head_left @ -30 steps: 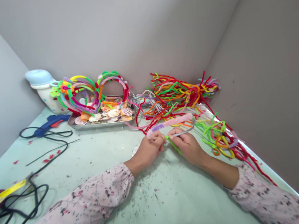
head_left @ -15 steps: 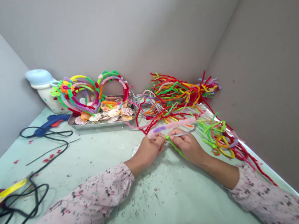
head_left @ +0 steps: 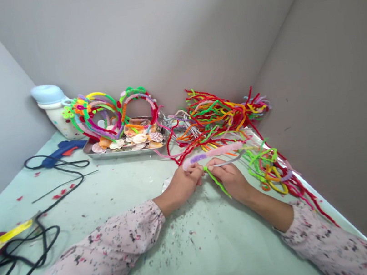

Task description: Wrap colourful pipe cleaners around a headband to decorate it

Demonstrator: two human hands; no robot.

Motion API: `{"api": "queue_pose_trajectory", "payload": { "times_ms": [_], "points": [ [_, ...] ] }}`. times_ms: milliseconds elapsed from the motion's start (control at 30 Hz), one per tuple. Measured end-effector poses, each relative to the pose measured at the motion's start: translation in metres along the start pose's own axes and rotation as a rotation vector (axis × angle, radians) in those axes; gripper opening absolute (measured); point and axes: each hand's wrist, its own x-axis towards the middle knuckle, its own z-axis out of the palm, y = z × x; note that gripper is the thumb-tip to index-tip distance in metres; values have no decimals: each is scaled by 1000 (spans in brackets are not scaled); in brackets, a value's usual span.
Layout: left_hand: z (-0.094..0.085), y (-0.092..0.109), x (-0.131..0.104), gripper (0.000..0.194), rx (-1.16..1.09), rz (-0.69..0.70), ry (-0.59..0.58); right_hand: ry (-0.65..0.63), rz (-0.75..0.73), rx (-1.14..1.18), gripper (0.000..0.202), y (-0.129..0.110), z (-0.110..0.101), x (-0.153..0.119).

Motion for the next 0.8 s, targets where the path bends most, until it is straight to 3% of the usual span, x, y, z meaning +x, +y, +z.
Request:
{"api": "queue_pose_trajectory", "payload": {
  "times_ms": [600, 800],
  "points": [
    [0, -1, 0, 24, 25, 15, 2, -13, 8, 21, 18, 0, 0, 0],
    [-1, -3, 0, 34, 37, -7, 3, -14, 4, 6, 21, 5, 2, 1]
  ]
}}
